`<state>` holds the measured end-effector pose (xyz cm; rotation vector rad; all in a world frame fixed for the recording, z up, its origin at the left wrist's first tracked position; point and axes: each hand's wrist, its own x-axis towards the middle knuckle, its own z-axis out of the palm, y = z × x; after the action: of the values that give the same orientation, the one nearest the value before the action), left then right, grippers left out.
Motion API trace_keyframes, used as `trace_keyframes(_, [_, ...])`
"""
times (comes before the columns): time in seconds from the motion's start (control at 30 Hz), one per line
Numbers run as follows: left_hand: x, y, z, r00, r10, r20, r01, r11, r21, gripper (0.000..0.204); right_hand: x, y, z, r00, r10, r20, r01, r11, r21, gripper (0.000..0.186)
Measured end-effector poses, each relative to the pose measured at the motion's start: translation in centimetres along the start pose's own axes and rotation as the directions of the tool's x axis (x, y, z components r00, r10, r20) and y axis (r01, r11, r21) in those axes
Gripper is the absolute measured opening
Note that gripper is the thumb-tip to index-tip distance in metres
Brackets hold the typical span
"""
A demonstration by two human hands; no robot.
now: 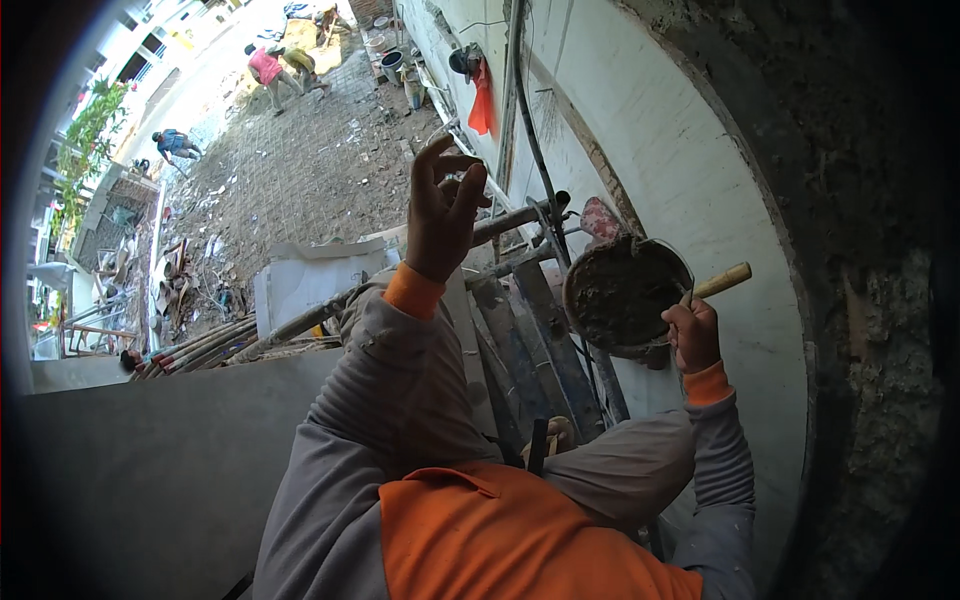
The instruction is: The person plasters an exposed wall by scooping mortar from a bucket with a trowel and applying it onto the wall surface.
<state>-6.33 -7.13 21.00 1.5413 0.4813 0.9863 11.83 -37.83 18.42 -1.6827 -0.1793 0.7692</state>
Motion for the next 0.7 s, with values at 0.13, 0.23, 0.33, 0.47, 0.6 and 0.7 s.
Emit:
trace_keyframes(0.13, [-1.1, 3.2, -2.9, 0.99, 0.06, -0.13, -0.048, 0.994, 0.096, 0.051, 4.7, 3.4, 5.6, 0.99, -0.053, 0.132, 0.049, 0.998, 0.036, 0.028])
trace_keyframes(0.23, [-2.4, 4.9, -5.0, 0.973, 0.115, -0.199, -0.085, 0.984, 0.156, 0.052, 5.1, 5.6, 10.3, 0.972, -0.015, 0.236, 0.003, 0.999, 0.053, 0.029])
trace_keyframes(0.33, [-4.7, 6.5, -7.0, 0.958, 0.154, -0.243, -0.071, 0.945, 0.318, 0.057, 4.6, 6.5, 12.5, 0.949, -0.021, 0.315, 0.004, 0.999, 0.054, 0.029])
trace_keyframes(0.47, [-6.4, 6.2, -9.2, 0.957, 0.074, -0.28, 0.059, 0.896, 0.44, 0.056, 4.6, 6.9, 12.9, 0.952, -0.105, 0.289, 0.088, 0.994, 0.071, 0.032])
trace_keyframes(0.6, [-6.1, 5.8, -7.1, 0.983, 0.0, -0.182, 0.099, 0.839, 0.536, 0.053, 2.9, 8.9, 13.8, 0.834, -0.42, 0.358, 0.486, 0.867, -0.113, 0.034])
trace_keyframes(0.7, [-6.3, 4.7, -4.7, 0.998, -0.042, -0.038, 0.057, 0.773, 0.631, 0.056, 0.9, 8.1, 15.5, 0.769, -0.463, 0.441, 0.581, 0.794, -0.179, 0.035])
